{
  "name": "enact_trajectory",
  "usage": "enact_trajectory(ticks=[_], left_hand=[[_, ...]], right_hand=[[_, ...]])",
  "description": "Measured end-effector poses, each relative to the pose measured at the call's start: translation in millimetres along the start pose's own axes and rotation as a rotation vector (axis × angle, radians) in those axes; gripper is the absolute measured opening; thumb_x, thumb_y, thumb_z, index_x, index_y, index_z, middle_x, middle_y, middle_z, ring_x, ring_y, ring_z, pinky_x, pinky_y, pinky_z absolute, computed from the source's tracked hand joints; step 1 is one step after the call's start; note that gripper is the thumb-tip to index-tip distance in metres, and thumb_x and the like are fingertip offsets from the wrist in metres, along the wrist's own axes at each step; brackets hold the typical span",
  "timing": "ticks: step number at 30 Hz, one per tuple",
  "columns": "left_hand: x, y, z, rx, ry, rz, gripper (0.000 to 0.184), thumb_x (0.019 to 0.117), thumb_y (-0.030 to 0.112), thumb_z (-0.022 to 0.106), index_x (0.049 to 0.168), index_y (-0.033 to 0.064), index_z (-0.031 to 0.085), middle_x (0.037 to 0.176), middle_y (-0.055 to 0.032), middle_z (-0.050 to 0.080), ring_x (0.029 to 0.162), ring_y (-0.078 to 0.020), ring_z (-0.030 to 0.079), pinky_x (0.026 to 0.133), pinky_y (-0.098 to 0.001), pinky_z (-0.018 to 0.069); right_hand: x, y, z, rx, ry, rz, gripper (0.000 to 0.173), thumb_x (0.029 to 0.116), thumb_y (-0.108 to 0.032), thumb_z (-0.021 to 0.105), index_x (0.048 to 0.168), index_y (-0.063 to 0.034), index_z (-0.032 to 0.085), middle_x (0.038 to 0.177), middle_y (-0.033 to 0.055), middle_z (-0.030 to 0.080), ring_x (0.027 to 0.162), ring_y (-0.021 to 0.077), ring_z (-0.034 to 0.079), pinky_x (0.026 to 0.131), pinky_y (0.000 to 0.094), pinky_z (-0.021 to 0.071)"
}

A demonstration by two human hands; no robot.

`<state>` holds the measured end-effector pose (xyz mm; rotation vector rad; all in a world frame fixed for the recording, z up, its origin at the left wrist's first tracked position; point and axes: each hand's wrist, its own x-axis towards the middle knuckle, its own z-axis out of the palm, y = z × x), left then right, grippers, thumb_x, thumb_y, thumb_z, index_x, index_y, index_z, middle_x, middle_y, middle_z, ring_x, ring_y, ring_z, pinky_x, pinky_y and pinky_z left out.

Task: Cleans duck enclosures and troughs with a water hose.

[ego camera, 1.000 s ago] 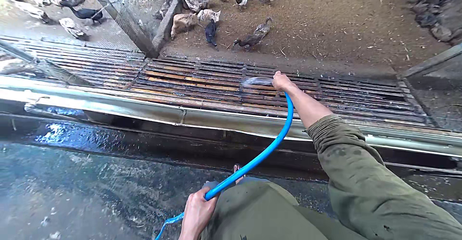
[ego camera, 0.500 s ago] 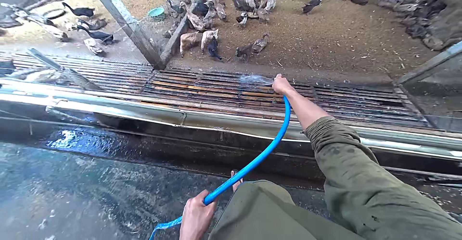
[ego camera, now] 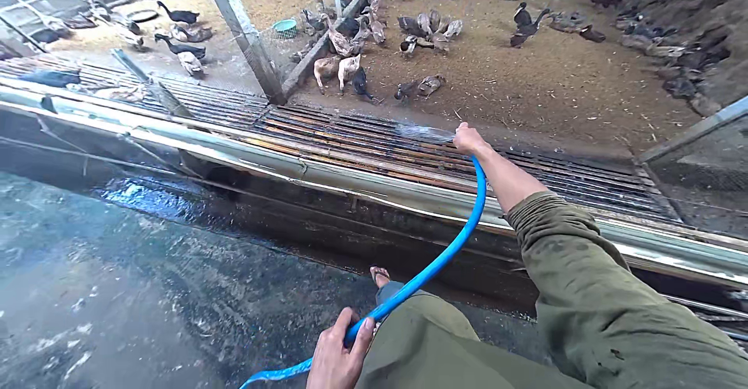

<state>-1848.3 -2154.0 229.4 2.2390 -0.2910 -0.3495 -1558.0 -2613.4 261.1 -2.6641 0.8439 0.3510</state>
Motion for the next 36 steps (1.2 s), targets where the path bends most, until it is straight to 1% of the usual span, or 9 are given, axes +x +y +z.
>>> enact_trajectory(ticks=[9, 11, 16, 21, 24, 26, 29, 33, 36], left_hand=[[-15.5, 25.6, 16.0, 0.01, -0.004, 0.011, 0.056, 0.0986, 0.057, 0.051, 0.096, 0.0038, 0.07, 0.062, -0.0037, 0.058, 0.055, -0.0168, 0.056, 0.054, -0.0391, 0.0472], [-15.0, 32.4, 21.7, 0.004, -0.009, 0.017, 0.055, 0.0988, 0.056, 0.051, 0.096, 0.0037, 0.07, 0.063, -0.0039, 0.059, 0.055, -0.0164, 0.057, 0.054, -0.0388, 0.0477], [-5.3, 50.5, 41.0, 0.015, -0.015, 0.021, 0.057, 0.0969, 0.061, 0.051, 0.093, 0.0067, 0.07, 0.061, -0.002, 0.058, 0.054, -0.0151, 0.056, 0.053, -0.0378, 0.0471], [11.4, 76.3, 67.4, 0.024, -0.031, -0.007, 0.058, 0.0945, 0.064, 0.053, 0.093, 0.0086, 0.07, 0.062, -0.0015, 0.058, 0.054, -0.0151, 0.057, 0.052, -0.0376, 0.0476], [23.9, 97.8, 88.2, 0.017, -0.049, -0.034, 0.058, 0.0937, 0.065, 0.055, 0.094, 0.0097, 0.07, 0.063, -0.0008, 0.059, 0.056, -0.0147, 0.058, 0.054, -0.0376, 0.0484], [32.0, 111.2, 103.8, 0.01, -0.042, -0.035, 0.06, 0.093, 0.067, 0.055, 0.093, 0.0091, 0.07, 0.063, -0.0018, 0.059, 0.057, -0.0159, 0.058, 0.054, -0.0392, 0.0485], [43.7, 128.9, 125.6, 0.019, -0.02, -0.041, 0.062, 0.0918, 0.07, 0.054, 0.092, 0.0102, 0.07, 0.062, -0.0002, 0.058, 0.056, -0.0145, 0.057, 0.053, -0.0376, 0.0478], [59.5, 150.0, 149.8, 0.017, 0.03, -0.059, 0.061, 0.0905, 0.071, 0.055, 0.09, 0.0109, 0.07, 0.062, 0.0006, 0.058, 0.055, -0.0132, 0.057, 0.052, -0.0363, 0.0473], [69.9, 162.9, 167.7, 0.016, 0.038, -0.064, 0.063, 0.09, 0.072, 0.055, 0.089, 0.0115, 0.069, 0.061, 0.0014, 0.057, 0.054, -0.0124, 0.056, 0.052, -0.0352, 0.0464]], right_hand=[[-17.5, 35.2, -18.6, 0.061, 0.036, -0.007, 0.05, 0.1066, -0.021, 0.044, 0.149, 0.0025, 0.034, 0.129, 0.0309, 0.061, 0.122, 0.0455, 0.062, 0.096, 0.0627, 0.0513], [-15.3, 43.3, -21.4, 0.065, 0.037, -0.01, 0.05, 0.1055, -0.02, 0.045, 0.149, 0.0023, 0.035, 0.129, 0.0307, 0.062, 0.121, 0.0451, 0.063, 0.096, 0.0633, 0.0514], [-5.6, 55.6, -31.5, 0.046, -0.013, -0.077, 0.046, 0.1082, -0.02, 0.04, 0.149, 0.0012, 0.034, 0.129, 0.0315, 0.061, 0.12, 0.0464, 0.063, 0.095, 0.0639, 0.0512], [36.3, 74.2, -34.1, 0.129, -0.022, -0.201, 0.043, 0.1126, -0.025, 0.028, 0.148, -0.0033, 0.039, 0.126, 0.0307, 0.063, 0.117, 0.0477, 0.064, 0.094, 0.0658, 0.0498], [59.7, 86.1, -42.2, 0.149, -0.03, -0.282, 0.043, 0.1133, -0.029, 0.027, 0.145, -0.0051, 0.042, 0.12, 0.0304, 0.065, 0.111, 0.0482, 0.066, 0.091, 0.0666, 0.0505], [71.0, 92.7, -48.9, 0.165, -0.035, -0.307, 0.043, 0.1135, -0.032, 0.026, 0.144, -0.0075, 0.043, 0.114, 0.0286, 0.067, 0.102, 0.0465, 0.068, 0.085, 0.0641, 0.0524], [86.3, 102.1, -60.1, 0.18, -0.054, -0.318, 0.041, 0.1135, -0.032, 0.026, 0.143, -0.0091, 0.043, 0.111, 0.0281, 0.067, 0.098, 0.0457, 0.068, 0.082, 0.0625, 0.0528], [113.1, 114.7, -71.1, 0.16, -0.057, -0.371, 0.04, 0.1134, -0.03, 0.027, 0.143, -0.0082, 0.044, 0.115, 0.0286, 0.067, 0.106, 0.0468, 0.067, 0.088, 0.0648, 0.0515], [129.7, 127.4, -74.8, 0.172, -0.063, -0.4, 0.041, 0.1137, -0.031, 0.026, 0.142, -0.0078, 0.044, 0.113, 0.0283, 0.067, 0.104, 0.0464, 0.067, 0.087, 0.0644, 0.0518]])
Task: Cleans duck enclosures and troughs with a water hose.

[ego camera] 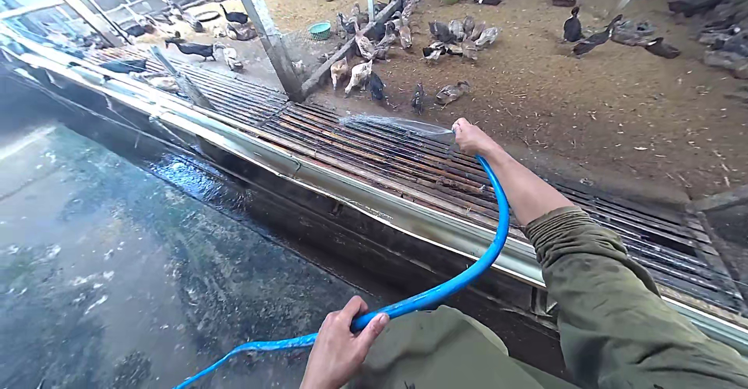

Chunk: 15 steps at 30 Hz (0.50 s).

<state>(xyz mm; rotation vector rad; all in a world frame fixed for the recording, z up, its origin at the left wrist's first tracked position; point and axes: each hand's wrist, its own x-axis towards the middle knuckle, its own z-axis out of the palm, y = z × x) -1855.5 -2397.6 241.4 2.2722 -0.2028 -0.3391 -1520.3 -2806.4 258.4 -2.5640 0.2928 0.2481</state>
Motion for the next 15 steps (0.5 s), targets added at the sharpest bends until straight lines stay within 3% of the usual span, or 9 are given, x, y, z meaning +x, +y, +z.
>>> enact_trajectory(ticks=[4, 9, 15], left_hand=[[8.3, 12.5, 15.0, -0.009, 0.001, -0.036, 0.061, 0.0894, 0.07, 0.057, 0.09, 0.0109, 0.07, 0.062, 0.0013, 0.058, 0.056, -0.0121, 0.057, 0.054, -0.0354, 0.0468], [14.8, 14.9, 19.7, -0.022, 0.011, -0.074, 0.059, 0.0891, 0.07, 0.058, 0.089, 0.012, 0.07, 0.063, 0.0033, 0.058, 0.056, -0.0095, 0.056, 0.054, -0.0331, 0.0468], [25.5, 9.9, 10.0, -0.026, 0.011, -0.083, 0.057, 0.0879, 0.069, 0.06, 0.089, 0.0122, 0.07, 0.063, 0.0038, 0.057, 0.055, -0.0085, 0.055, 0.054, -0.0321, 0.0458]], right_hand=[[6.4, 13.0, -10.0, 0.016, -0.022, 0.007, 0.04, 0.1138, -0.03, 0.026, 0.141, -0.0067, 0.044, 0.112, 0.0291, 0.066, 0.101, 0.0467, 0.067, 0.085, 0.0634, 0.0519], [24.7, 32.6, -8.1, -0.011, -0.015, -0.008, 0.042, 0.1134, -0.03, 0.026, 0.141, -0.0063, 0.045, 0.116, 0.0291, 0.067, 0.11, 0.0473, 0.066, 0.09, 0.0658, 0.0506], [14.8, 22.1, -10.1, 0.021, -0.04, 0.016, 0.043, 0.114, -0.03, 0.023, 0.144, -0.0051, 0.042, 0.12, 0.0304, 0.065, 0.113, 0.0477, 0.065, 0.093, 0.0647, 0.0498]])
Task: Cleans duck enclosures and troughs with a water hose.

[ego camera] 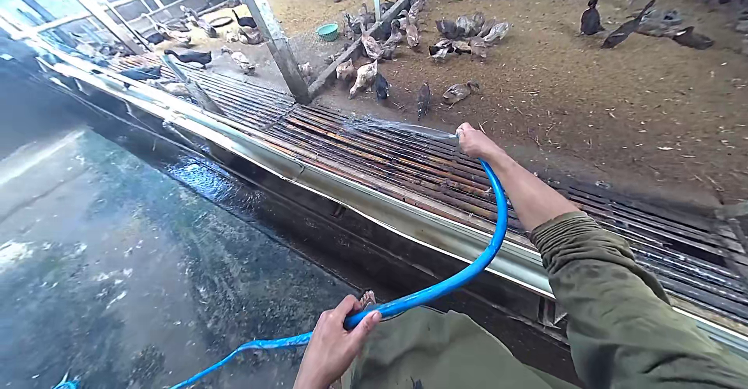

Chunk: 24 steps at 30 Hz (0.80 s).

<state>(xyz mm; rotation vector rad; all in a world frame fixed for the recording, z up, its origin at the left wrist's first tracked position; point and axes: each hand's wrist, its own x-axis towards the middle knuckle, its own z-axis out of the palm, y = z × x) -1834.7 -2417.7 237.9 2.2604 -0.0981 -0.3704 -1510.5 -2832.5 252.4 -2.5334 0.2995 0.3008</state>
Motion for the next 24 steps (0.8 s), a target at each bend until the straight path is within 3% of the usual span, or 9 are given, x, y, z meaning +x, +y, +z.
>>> enact_trajectory(ticks=[6, 10, 24], left_hand=[[16.8, -10.6, -20.0, 0.019, -0.049, 0.022, 0.06, 0.0885, 0.069, 0.06, 0.091, 0.0106, 0.07, 0.065, 0.0012, 0.059, 0.058, -0.0121, 0.057, 0.056, -0.0365, 0.0475], [26.6, -19.4, -35.5, 0.026, -0.069, 0.01, 0.059, 0.089, 0.069, 0.059, 0.092, 0.0109, 0.07, 0.066, 0.0007, 0.059, 0.059, -0.0128, 0.057, 0.056, -0.0369, 0.0474], [60.1, -64.8, -82.4, -0.012, -0.121, 0.017, 0.058, 0.0894, 0.068, 0.06, 0.092, 0.011, 0.07, 0.066, 0.0019, 0.058, 0.059, -0.011, 0.056, 0.056, -0.0349, 0.0467]], right_hand=[[6.2, -6.3, 7.9, 0.01, 0.029, 0.03, 0.041, 0.1137, -0.03, 0.026, 0.142, -0.0061, 0.042, 0.113, 0.0294, 0.066, 0.103, 0.0469, 0.068, 0.086, 0.0631, 0.0525], [20.7, -8.0, 13.0, -0.002, 0.049, 0.061, 0.042, 0.1135, -0.03, 0.027, 0.145, -0.006, 0.041, 0.119, 0.0297, 0.066, 0.111, 0.0472, 0.066, 0.091, 0.0646, 0.0515], [30.1, -59.8, 24.9, -0.002, 0.082, 0.135, 0.043, 0.1141, -0.031, 0.024, 0.145, -0.0063, 0.041, 0.118, 0.03, 0.066, 0.109, 0.0475, 0.067, 0.09, 0.0637, 0.0516]])
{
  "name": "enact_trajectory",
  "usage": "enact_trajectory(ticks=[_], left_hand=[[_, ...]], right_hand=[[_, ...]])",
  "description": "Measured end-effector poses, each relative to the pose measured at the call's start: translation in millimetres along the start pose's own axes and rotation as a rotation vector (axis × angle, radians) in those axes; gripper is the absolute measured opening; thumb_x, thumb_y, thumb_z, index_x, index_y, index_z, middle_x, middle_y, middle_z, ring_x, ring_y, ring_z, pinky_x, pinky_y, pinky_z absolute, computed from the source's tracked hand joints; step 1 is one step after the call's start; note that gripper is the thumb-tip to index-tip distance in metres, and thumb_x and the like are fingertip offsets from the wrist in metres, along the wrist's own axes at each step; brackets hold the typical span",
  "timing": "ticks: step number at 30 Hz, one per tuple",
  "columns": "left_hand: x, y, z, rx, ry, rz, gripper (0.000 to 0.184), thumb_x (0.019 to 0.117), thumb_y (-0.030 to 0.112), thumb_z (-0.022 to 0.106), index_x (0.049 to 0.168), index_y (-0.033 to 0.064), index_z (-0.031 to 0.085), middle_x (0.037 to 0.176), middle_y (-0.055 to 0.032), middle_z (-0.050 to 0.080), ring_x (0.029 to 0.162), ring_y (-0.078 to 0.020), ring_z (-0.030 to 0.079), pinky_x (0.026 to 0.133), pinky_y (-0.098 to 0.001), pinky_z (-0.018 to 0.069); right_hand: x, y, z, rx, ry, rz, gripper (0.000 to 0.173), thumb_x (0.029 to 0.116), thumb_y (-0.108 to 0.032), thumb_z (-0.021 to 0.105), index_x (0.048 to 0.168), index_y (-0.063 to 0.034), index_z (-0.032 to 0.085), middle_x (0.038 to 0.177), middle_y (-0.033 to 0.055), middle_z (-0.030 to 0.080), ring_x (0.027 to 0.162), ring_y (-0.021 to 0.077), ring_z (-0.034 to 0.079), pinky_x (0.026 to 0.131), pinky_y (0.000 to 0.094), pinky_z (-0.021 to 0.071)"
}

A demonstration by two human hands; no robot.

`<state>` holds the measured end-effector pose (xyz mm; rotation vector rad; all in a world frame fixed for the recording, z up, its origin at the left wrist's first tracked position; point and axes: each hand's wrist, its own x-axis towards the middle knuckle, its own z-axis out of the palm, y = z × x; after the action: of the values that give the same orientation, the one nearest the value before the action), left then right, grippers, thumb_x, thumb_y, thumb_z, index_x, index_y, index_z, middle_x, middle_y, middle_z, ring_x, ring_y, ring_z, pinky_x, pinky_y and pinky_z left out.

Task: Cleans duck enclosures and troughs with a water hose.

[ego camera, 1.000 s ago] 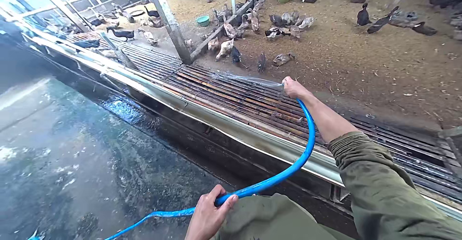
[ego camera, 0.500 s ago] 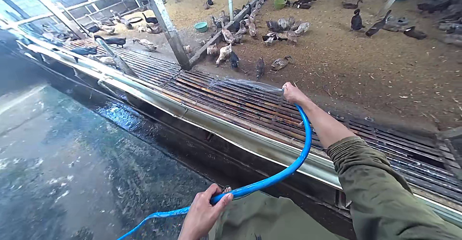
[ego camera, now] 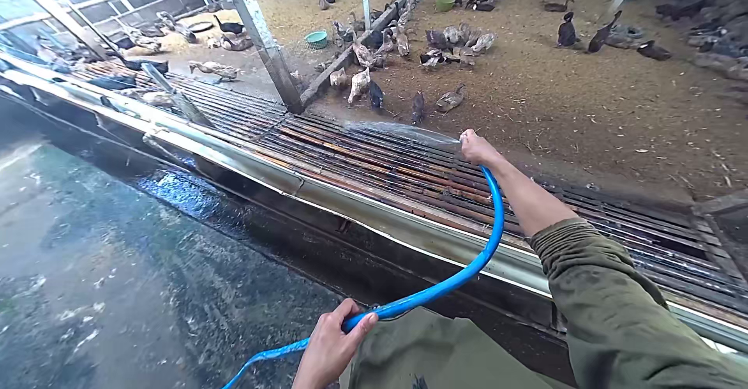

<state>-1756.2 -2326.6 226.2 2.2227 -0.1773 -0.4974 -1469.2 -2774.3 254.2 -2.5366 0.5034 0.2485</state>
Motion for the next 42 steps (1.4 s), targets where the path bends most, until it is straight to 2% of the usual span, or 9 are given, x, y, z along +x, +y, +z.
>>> enact_trajectory(ticks=[6, 8, 11, 13, 20, 28, 37, 42], left_hand=[[20.4, -18.6, -15.2, -0.007, -0.026, 0.034, 0.057, 0.089, 0.068, 0.059, 0.089, 0.0119, 0.069, 0.062, 0.0042, 0.056, 0.055, -0.0085, 0.053, 0.054, -0.0319, 0.0447], [28.7, -21.8, -20.1, 0.001, -0.053, 0.041, 0.056, 0.0903, 0.067, 0.057, 0.09, 0.0126, 0.069, 0.063, 0.0044, 0.056, 0.056, -0.0083, 0.053, 0.054, -0.0322, 0.0449], [41.7, -22.8, -24.8, 0.007, -0.092, 0.056, 0.056, 0.0917, 0.066, 0.055, 0.09, 0.0121, 0.07, 0.063, 0.0039, 0.056, 0.056, -0.0095, 0.053, 0.054, -0.0342, 0.0451], [51.3, -23.2, -26.1, 0.006, -0.12, 0.069, 0.056, 0.0927, 0.066, 0.054, 0.09, 0.0127, 0.07, 0.062, 0.0045, 0.054, 0.055, -0.0094, 0.052, 0.054, -0.0341, 0.0442], [81.6, -28.9, -34.6, 0.035, -0.272, 0.126, 0.055, 0.0954, 0.066, 0.05, 0.09, 0.0136, 0.069, 0.061, 0.0053, 0.052, 0.054, -0.0086, 0.051, 0.053, -0.0324, 0.0431], [105.2, -22.0, -49.6, 0.057, -0.341, 0.181, 0.053, 0.0947, 0.065, 0.051, 0.09, 0.0141, 0.068, 0.06, 0.0069, 0.051, 0.052, -0.0064, 0.049, 0.052, -0.0301, 0.0425], [109.7, -8.7, -35.4, 0.041, -0.365, 0.209, 0.051, 0.0947, 0.064, 0.053, 0.087, 0.0159, 0.068, 0.059, 0.0094, 0.05, 0.051, -0.0028, 0.047, 0.049, -0.0254, 0.04], [109.9, 7.7, -22.2, 0.065, -0.382, 0.197, 0.052, 0.0948, 0.064, 0.053, 0.089, 0.015, 0.068, 0.06, 0.0072, 0.052, 0.052, -0.0061, 0.049, 0.051, -0.0301, 0.0421]], right_hand=[[-2.2, 1.1, 0.4, -0.07, -0.032, 0.078, 0.043, 0.1138, -0.029, 0.025, 0.146, -0.0034, 0.039, 0.124, 0.031, 0.064, 0.114, 0.0476, 0.065, 0.093, 0.0634, 0.0505], [-2.4, 16.0, 0.7, -0.135, -0.05, 0.126, 0.043, 0.1125, -0.027, 0.031, 0.147, -0.0023, 0.038, 0.122, 0.0312, 0.064, 0.111, 0.0469, 0.066, 0.09, 0.0629, 0.0518], [-17.1, 33.7, -7.6, -0.22, -0.074, 0.241, 0.047, 0.1087, -0.023, 0.044, 0.149, 0.0, 0.037, 0.128, 0.0315, 0.062, 0.118, 0.0479, 0.063, 0.095, 0.0658, 0.0496], [-28.0, 43.9, -15.7, -0.243, -0.06, 0.327, 0.049, 0.1088, -0.024, 0.043, 0.15, 0.0008, 0.036, 0.132, 0.0317, 0.06, 0.124, 0.0481, 0.06, 0.098, 0.0665, 0.0475], [-57.6, 76.5, -32.6, -0.251, -0.008, 0.514, 0.051, 0.1079, -0.022, 0.043, 0.151, 0.004, 0.032, 0.134, 0.0316, 0.059, 0.125, 0.0457, 0.06, 0.099, 0.063, 0.0485], [-73.0, 100.2, -24.0, -0.143, 0.004, 0.519, 0.046, 0.1119, -0.027, 0.033, 0.147, 0.0019, 0.037, 0.129, 0.0314, 0.061, 0.118, 0.0454, 0.064, 0.095, 0.0627, 0.0504], [-80.0, 121.7, -28.1, -0.118, -0.039, 0.509, 0.045, 0.1119, -0.026, 0.031, 0.148, -0.0001, 0.037, 0.126, 0.0299, 0.062, 0.113, 0.0445, 0.065, 0.091, 0.0628, 0.0509], [-80.6, 140.4, -32.5, -0.019, -0.015, 0.487, 0.043, 0.1128, -0.028, 0.03, 0.147, -0.0034, 0.039, 0.121, 0.0298, 0.062, 0.102, 0.0433, 0.066, 0.086, 0.0613, 0.0514]])
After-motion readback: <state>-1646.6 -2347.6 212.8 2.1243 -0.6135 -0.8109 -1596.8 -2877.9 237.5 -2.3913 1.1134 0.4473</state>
